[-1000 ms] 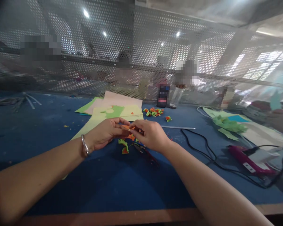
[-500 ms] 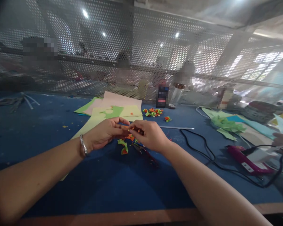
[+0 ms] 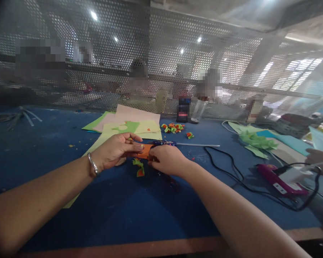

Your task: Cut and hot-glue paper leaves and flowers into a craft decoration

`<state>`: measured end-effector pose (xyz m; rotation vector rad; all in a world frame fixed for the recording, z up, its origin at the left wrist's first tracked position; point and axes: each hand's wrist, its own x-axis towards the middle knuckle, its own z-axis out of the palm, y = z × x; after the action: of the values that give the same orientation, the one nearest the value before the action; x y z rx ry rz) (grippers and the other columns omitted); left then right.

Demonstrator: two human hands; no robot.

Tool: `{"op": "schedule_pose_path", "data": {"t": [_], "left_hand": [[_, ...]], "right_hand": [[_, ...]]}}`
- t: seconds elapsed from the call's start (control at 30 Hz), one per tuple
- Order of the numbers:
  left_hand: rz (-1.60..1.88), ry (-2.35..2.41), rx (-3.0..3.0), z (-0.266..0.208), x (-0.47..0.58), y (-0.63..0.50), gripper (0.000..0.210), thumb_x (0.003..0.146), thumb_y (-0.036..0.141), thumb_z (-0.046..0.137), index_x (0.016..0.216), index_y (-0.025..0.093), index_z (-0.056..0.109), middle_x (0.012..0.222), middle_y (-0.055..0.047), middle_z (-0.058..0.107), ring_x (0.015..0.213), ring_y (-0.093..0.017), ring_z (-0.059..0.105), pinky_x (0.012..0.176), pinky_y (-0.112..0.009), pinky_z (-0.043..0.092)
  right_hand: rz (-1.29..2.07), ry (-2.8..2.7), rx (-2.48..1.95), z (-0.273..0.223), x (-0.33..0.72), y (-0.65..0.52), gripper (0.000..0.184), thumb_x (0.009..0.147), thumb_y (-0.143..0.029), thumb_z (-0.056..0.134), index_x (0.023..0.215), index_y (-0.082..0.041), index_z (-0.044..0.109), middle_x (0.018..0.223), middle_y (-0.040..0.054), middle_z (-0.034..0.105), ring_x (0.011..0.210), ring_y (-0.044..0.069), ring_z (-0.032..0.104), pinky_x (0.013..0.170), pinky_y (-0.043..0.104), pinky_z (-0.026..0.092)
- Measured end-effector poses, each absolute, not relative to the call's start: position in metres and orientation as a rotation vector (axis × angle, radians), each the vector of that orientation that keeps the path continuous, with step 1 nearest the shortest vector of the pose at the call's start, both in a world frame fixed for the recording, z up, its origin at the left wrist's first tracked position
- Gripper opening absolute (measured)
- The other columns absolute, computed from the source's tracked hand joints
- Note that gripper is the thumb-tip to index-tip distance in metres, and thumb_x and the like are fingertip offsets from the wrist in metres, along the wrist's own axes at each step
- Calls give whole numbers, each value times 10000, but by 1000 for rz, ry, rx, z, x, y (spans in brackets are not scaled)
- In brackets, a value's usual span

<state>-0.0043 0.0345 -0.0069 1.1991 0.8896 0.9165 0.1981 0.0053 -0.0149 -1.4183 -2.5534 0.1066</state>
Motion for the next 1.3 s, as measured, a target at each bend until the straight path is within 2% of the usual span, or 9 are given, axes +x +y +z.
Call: {"op": "schedule_pose_path", "data": {"t": [0.13, 0.27, 0.33, 0.5, 0.57, 0.7, 0.83, 1.03, 1.3], "left_hand": [[925, 932, 1169, -5, -2, 35, 190, 790, 19, 720, 902, 133, 616, 732, -51, 723, 709, -147, 711, 687, -265, 548], [1018, 928, 1124, -4, -6, 41, 148, 802, 48, 722, 892, 128, 637, 805, -59, 732, 725, -130, 701, 734, -260, 538], [1065, 913, 1099, -3, -9, 45, 143, 794, 45, 723, 878, 129, 643, 820, -57, 728, 727, -124, 692, 724, -249, 525], [1088, 918, 1077, -3, -13, 50, 154, 787, 34, 720, 880, 131, 646, 812, -48, 719, 711, -116, 664, 728, -252, 500], [1070, 937, 1082, -2, -13, 49, 173, 775, 30, 731, 887, 135, 649, 800, -44, 719, 702, -114, 657, 724, -253, 490], [1057, 919, 1108, -1, -12, 47, 184, 745, 45, 772, 853, 138, 654, 778, -31, 712, 690, -106, 643, 713, -245, 481], [1052, 893, 1107, 0, -12, 47, 181, 735, 64, 794, 836, 140, 665, 778, -22, 704, 685, -100, 633, 700, -237, 487], [1034, 885, 1074, 1, -11, 46, 154, 755, 49, 759, 854, 134, 678, 757, -20, 683, 659, -96, 629, 662, -219, 495], [1047, 900, 1094, -2, -11, 49, 114, 804, 64, 679, 887, 142, 677, 776, -39, 676, 714, -115, 645, 703, -235, 517]], "right_hand": [[54, -2603, -1402, -18, 195, 5, 67, 817, -199, 634, 849, -198, 693, 812, 44, 717, 682, 165, 582, 567, 265, 287], [96, -2544, -1433, -17, 200, 7, 59, 790, -179, 624, 821, -198, 672, 740, 18, 693, 627, 143, 561, 548, 258, 279], [158, -2459, -1441, -16, 203, 8, 138, 787, -163, 607, 900, -201, 677, 697, -8, 669, 598, 128, 548, 544, 246, 291], [321, -2316, -1281, -17, 208, 10, 475, 791, -125, 574, 1256, -217, 610, 683, -48, 619, 574, 102, 525, 553, 220, 332], [364, -2289, -1206, -17, 208, 10, 419, 797, -123, 564, 1200, -200, 649, 662, -49, 590, 554, 91, 497, 550, 216, 340], [417, -2197, -1145, -13, 206, 8, 220, 828, -143, 539, 942, -156, 727, 667, -16, 607, 536, 81, 455, 523, 218, 338], [430, -2117, -1151, -7, 205, 5, 243, 827, -139, 535, 969, -156, 731, 707, -5, 638, 550, 88, 470, 519, 223, 353], [371, -2034, -1051, -9, 206, 5, 181, 833, -157, 594, 982, -172, 695, 844, 18, 697, 679, 117, 599, 614, 235, 461], [225, -1852, -973, -7, 205, -2, 133, 923, -263, 599, 1038, -199, 618, 837, 24, 673, 720, 135, 632, 671, 262, 523]]}}
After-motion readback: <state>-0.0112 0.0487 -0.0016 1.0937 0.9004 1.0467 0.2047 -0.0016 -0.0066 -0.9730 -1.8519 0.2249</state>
